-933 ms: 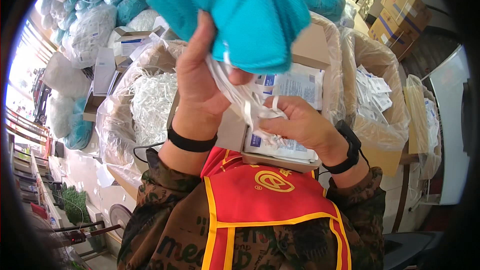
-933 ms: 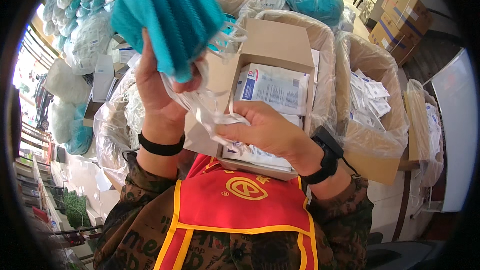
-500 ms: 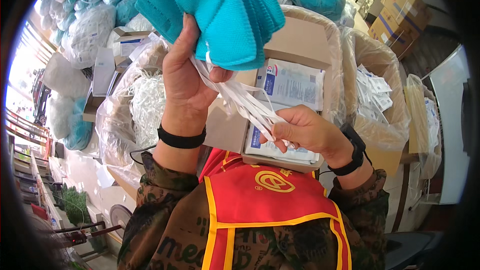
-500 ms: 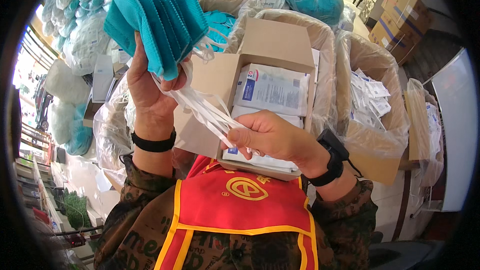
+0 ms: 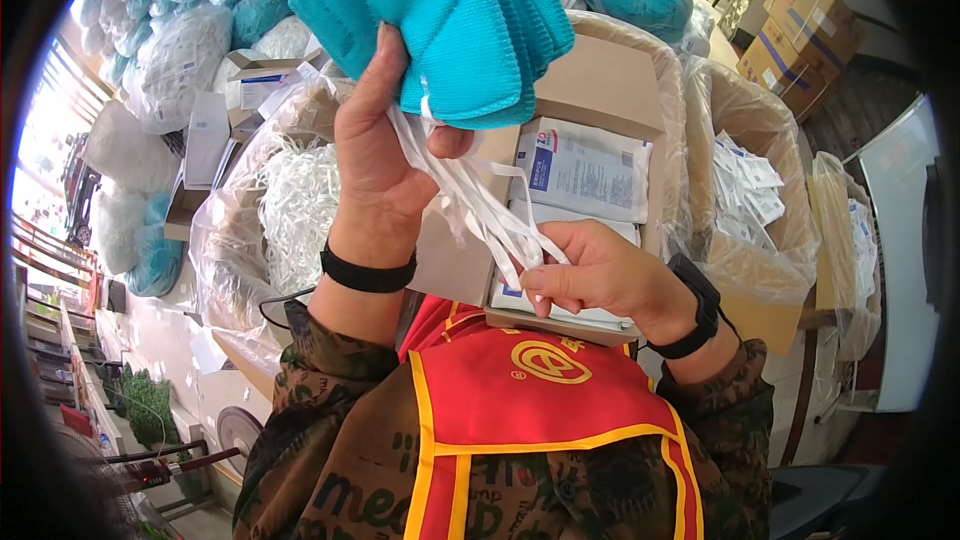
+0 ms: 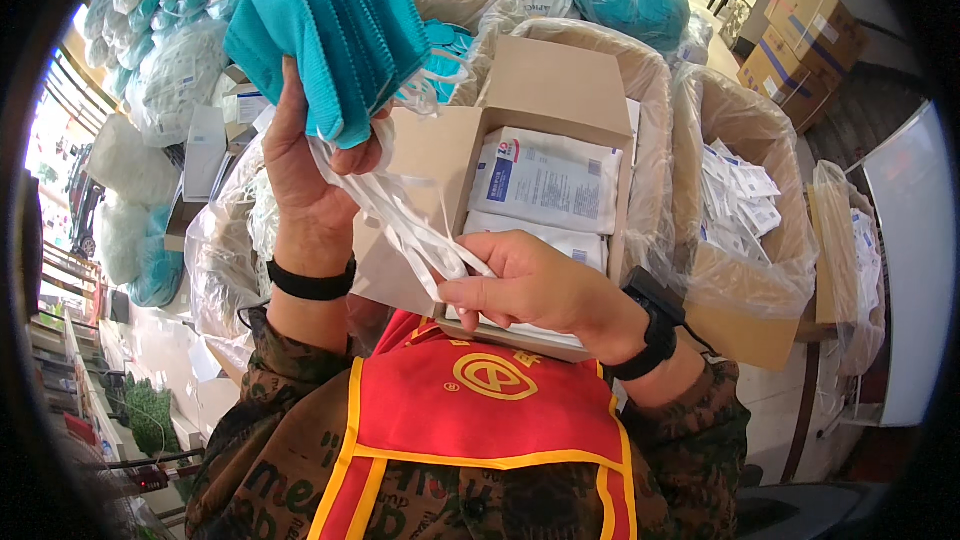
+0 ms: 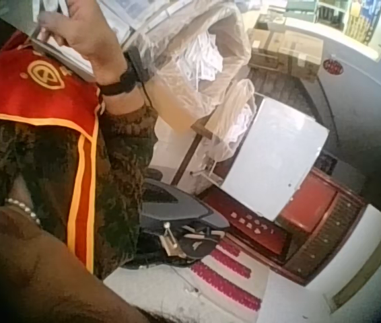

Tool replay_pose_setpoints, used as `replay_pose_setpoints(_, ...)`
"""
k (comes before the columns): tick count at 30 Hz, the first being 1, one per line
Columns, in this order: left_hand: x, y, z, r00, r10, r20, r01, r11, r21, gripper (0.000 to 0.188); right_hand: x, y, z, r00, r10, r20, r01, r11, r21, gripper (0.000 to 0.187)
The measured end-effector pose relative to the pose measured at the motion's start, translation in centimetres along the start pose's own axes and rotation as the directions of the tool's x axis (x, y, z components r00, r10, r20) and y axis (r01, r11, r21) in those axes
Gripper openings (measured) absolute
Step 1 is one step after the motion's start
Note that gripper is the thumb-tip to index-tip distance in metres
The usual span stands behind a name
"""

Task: Taking teal-colored face masks and placing them into individual plastic packets.

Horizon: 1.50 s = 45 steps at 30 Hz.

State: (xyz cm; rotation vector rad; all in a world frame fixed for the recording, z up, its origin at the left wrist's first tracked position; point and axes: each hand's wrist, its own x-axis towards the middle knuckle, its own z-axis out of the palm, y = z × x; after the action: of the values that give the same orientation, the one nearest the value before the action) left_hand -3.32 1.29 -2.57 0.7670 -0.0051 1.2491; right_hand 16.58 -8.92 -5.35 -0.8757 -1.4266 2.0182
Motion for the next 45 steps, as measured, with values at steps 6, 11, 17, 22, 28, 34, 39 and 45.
replay_pose_setpoints(6,0.0,0.9,-0.7,0.984,-0.06,0.165,0.062,0.998,-0.005,0.037,-0.6,-0.2,-0.5,0.999,0.034,-0.011,-0.034,0.999,0.002,0.023)
replay_pose_setpoints(11,-0.6,0.9,-0.4,0.983,-0.115,0.143,0.116,0.993,0.002,0.037,-0.5,-0.2,-1.1,0.99,-0.006,-0.143,-0.043,0.941,-0.337,0.025)
replay_pose_setpoints(17,-0.9,0.9,-0.1,0.992,-0.119,0.037,0.121,0.991,-0.06,0.039,-0.4,0.5,-0.9,0.99,-0.077,-0.116,0.046,0.967,-0.25,0.028)
replay_pose_setpoints(22,-1.0,2.8,-1.4,0.987,-0.123,0.101,0.123,0.992,0.01,0.041,-1.0,1.1,-2.4,0.924,-0.344,-0.167,0.121,0.679,-0.724,0.027)
replay_pose_setpoints(28,-1.5,1.8,-1.3,0.988,-0.144,0.059,0.138,0.986,0.095,0.039,-1.7,-1.6,-1.3,0.987,-0.087,-0.137,0.041,0.951,-0.307,0.026)
replay_pose_setpoints(34,-1.2,1.2,-0.4,0.984,-0.148,0.098,0.141,0.987,0.075,0.039,-1.4,-1.3,-0.6,0.995,0.031,-0.099,-0.029,0.999,0.017,0.027)
replay_pose_setpoints(39,-0.5,1.2,-1.7,0.887,-0.19,0.421,0.309,0.922,-0.234,0.041,-1.0,-1.3,0.7,0.994,0.081,-0.078,-0.076,0.995,0.065,0.027)
replay_pose_setpoints(45,-0.4,1.2,-1.5,0.904,-0.186,0.385,0.284,0.935,-0.215,0.041,-0.4,0.2,1.1,0.994,0.095,0.05,-0.093,0.995,-0.039,0.02)
